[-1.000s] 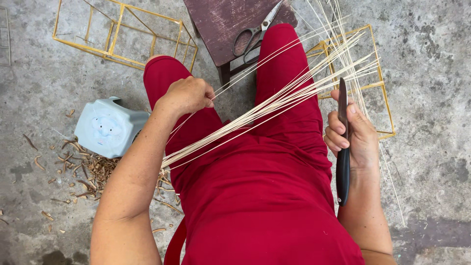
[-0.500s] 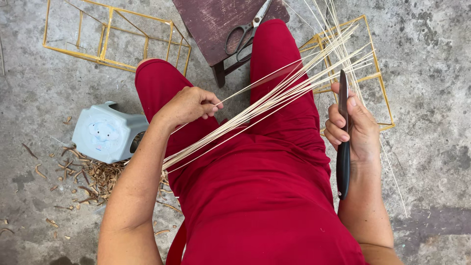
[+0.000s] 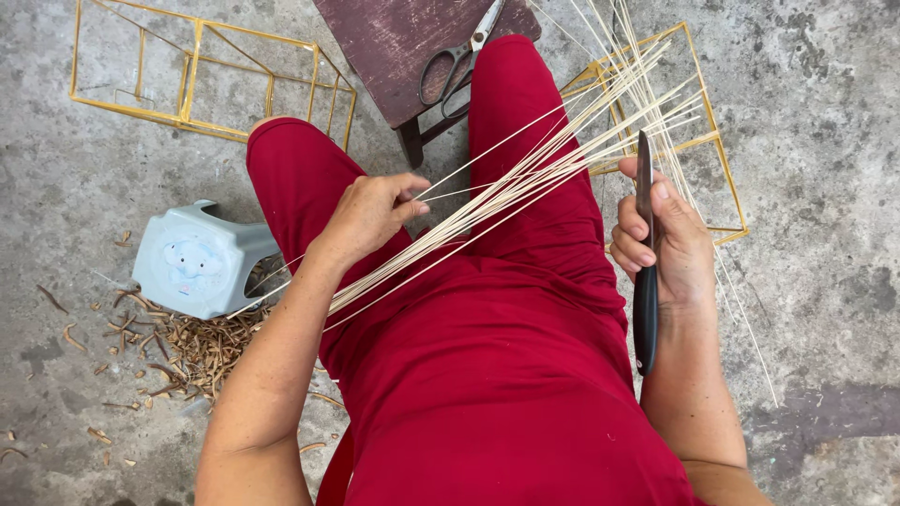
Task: The person sits on a low stool and uses a knife to split long bamboo strips into thinner strands. They gather the strips, walk briefly to retrieve more, then return to continue splitting them one by one.
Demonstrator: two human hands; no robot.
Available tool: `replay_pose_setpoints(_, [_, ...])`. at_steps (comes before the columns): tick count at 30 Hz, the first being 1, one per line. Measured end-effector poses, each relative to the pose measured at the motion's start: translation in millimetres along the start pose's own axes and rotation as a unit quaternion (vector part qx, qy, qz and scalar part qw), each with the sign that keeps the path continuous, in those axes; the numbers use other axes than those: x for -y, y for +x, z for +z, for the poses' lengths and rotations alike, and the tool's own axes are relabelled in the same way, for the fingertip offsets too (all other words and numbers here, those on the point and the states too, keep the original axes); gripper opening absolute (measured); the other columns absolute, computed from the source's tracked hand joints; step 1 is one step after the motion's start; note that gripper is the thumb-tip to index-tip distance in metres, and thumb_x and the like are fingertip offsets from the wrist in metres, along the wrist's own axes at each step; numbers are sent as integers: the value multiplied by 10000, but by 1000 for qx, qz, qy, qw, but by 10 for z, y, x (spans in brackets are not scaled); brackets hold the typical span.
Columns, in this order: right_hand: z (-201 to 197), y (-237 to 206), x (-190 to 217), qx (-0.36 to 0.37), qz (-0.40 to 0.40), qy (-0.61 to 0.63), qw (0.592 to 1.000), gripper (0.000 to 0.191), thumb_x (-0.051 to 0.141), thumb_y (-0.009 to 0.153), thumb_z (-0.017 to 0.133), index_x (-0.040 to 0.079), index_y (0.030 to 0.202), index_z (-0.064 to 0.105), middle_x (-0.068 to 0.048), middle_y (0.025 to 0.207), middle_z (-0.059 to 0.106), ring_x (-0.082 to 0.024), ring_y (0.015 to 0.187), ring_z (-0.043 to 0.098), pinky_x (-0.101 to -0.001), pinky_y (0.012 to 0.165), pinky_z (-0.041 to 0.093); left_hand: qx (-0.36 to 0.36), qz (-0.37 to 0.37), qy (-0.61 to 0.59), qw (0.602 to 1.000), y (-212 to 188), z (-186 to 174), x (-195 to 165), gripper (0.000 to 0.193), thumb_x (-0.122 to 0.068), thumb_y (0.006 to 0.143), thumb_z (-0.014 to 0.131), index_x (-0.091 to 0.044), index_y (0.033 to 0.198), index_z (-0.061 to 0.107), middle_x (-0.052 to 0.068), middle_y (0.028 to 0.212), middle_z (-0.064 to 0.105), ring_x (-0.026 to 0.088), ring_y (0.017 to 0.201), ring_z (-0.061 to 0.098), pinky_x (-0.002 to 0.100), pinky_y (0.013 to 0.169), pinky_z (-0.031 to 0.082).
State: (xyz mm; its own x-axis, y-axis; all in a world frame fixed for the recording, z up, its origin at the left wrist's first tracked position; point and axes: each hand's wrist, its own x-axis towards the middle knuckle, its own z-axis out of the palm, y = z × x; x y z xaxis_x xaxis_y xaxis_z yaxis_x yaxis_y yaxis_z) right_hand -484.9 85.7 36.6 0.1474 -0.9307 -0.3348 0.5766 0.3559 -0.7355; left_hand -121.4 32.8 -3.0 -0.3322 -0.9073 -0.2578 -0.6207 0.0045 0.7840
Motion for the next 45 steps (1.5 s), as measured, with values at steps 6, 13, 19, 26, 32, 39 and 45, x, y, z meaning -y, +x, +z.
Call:
replay_pose_setpoints(6, [-48,16,-22,3,-3,6,1000,449,304,1135,505,22,1485,492,-9,752,460,-62,491,396,-231,468,343,-34,-101,-174,979,43,-126,132,212,-192,1030,602,-127,1155,761,-2,757,682,65,581,611,242,519,514])
replay_pose_setpoints(13, [-28,47,-101,-3,6,3,1000,446,303,1135,502,9,1470,506,-11,725,457,-64,477,394,-225,450,329,-26,-131,-153,979,19,-149,181,238,-164,1058,524,-127,1170,731,-7,754,697,59,574,629,240,523,532])
replay_pose_setpoints(19, [-30,40,-106,8,6,10,1000,446,297,1139,507,5,1475,503,-12,736,460,-65,487,396,-227,456,328,-17,-100,-75,992,-20,-44,210,321,-201,970,669,-108,1277,669,63,868,732,152,755,694,334,717,569])
replay_pose_setpoints(26, [-62,40,-115,1,3,10,1000,443,295,1138,502,-1,1469,503,-15,744,467,-67,493,402,-227,461,330,-181,106,68,975,-115,-93,-3,480,-250,890,770,-29,1295,640,155,1082,686,286,894,670,414,770,560])
replay_pose_setpoints(32, [-82,70,-113,-18,1,9,1000,464,317,1144,489,-18,1463,502,-4,744,467,-62,495,399,-228,462,335,-159,51,49,985,-134,233,-270,175,-262,973,723,-101,1033,753,47,917,717,218,826,700,376,761,587])
replay_pose_setpoints(39, [-93,91,-165,-3,15,15,1000,467,319,1147,476,-23,1465,495,0,739,463,-59,499,409,-223,465,344,-117,37,37,992,21,634,-216,163,-246,918,752,-90,966,752,59,905,759,222,762,716,391,724,575])
replay_pose_setpoints(45, [-116,93,-163,-15,11,10,1000,465,326,1146,476,-20,1456,501,3,735,465,-54,493,414,-218,457,348,-127,2,-25,992,-34,605,-249,106,-203,923,750,-108,952,788,45,877,746,173,674,691,346,655,568])
